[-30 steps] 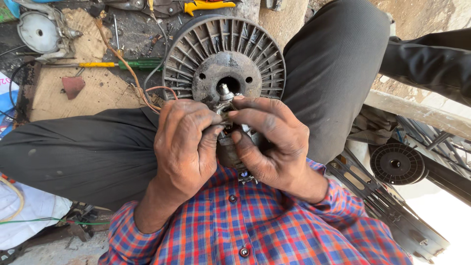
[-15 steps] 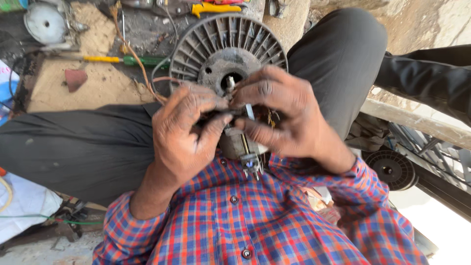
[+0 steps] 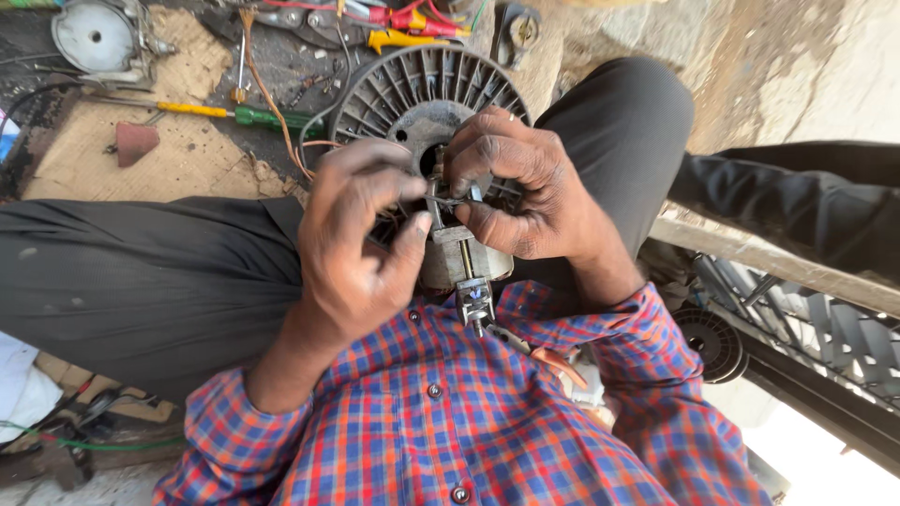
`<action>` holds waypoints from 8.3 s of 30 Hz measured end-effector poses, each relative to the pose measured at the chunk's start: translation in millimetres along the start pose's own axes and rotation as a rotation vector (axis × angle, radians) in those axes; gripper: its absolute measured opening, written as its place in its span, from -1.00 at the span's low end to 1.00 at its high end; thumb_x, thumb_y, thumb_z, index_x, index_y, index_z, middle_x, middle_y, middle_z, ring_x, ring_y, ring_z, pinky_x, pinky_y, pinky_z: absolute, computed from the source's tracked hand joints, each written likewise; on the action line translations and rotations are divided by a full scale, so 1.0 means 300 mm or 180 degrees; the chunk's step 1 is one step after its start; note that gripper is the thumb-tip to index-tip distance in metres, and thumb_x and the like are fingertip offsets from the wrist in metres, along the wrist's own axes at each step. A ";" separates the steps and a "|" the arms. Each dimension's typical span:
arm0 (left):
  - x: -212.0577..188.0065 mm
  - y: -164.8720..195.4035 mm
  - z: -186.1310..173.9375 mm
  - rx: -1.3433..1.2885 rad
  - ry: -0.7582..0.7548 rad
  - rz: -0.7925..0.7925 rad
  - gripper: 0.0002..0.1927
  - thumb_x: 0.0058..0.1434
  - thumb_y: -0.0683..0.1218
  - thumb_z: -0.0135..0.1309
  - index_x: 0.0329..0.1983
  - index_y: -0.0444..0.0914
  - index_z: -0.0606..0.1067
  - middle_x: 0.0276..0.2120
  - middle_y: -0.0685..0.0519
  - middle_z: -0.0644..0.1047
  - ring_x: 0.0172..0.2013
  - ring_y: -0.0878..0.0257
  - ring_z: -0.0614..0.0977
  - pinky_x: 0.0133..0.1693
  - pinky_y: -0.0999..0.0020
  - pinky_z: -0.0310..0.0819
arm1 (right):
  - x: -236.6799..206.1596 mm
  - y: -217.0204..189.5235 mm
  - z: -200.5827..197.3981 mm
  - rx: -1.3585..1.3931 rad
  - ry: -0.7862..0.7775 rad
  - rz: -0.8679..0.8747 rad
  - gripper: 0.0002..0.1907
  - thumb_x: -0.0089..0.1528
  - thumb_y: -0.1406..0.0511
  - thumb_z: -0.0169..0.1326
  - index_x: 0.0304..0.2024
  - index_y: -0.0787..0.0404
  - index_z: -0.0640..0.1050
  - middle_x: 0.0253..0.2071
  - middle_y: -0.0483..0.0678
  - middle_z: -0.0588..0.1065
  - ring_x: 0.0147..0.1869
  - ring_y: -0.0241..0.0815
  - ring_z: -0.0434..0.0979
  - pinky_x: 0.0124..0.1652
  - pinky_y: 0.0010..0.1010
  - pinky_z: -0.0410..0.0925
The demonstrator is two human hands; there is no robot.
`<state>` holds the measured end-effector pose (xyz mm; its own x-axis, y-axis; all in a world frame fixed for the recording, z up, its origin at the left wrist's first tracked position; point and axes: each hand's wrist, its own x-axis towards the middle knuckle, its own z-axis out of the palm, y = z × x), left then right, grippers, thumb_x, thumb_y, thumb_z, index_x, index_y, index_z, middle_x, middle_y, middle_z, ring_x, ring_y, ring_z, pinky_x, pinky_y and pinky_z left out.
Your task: The person sits on the ground repairing an electric motor. They handle the motor armature and fan housing, manipulate its wiring and brushes by hand, use a screwdriver on the assembly, and pick up and position wires and small components from the ground around them.
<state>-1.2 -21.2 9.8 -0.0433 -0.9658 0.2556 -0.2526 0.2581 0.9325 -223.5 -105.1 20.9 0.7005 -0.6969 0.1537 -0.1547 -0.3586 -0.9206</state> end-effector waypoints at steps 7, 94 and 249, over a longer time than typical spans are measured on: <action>-0.087 0.063 0.052 0.0616 0.0106 0.0094 -0.70 0.41 -0.24 0.03 0.19 -0.30 0.50 0.45 -0.33 0.17 0.51 -0.29 0.19 0.48 -0.07 0.06 | -0.020 0.000 0.032 0.0158 0.0201 0.0030 -0.81 0.22 0.34 0.20 -0.15 0.24 0.51 -0.11 0.01 0.51 0.04 -0.05 0.55 0.04 -0.31 0.41; -0.090 0.057 0.078 0.0086 0.0258 0.0267 -0.29 0.34 0.02 0.36 0.39 -0.31 0.27 0.39 -0.28 0.21 0.42 -0.22 0.33 0.37 0.00 0.31 | -0.251 0.025 0.166 0.2262 0.1619 0.1494 -0.16 0.13 0.16 0.42 0.35 0.40 0.40 0.17 0.08 0.52 0.22 -0.09 0.55 0.25 -0.22 0.44; 0.142 0.025 -0.075 0.0663 -0.0935 0.0968 0.00 0.00 -0.02 0.48 0.46 -0.26 0.23 0.35 -0.20 0.36 0.29 -0.17 0.50 0.31 -0.02 0.45 | -0.232 -0.037 0.249 0.3422 0.1719 0.1066 -0.21 0.27 0.16 0.27 0.44 0.29 0.25 0.32 0.03 0.39 0.36 -0.15 0.44 0.27 -0.27 0.36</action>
<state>16.9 -59.9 33.4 -0.4094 -0.8209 0.3981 -0.3735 0.5489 0.7478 -218.5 -6.4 -6.4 0.3219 -0.9128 -0.2513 0.5556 0.3970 -0.7306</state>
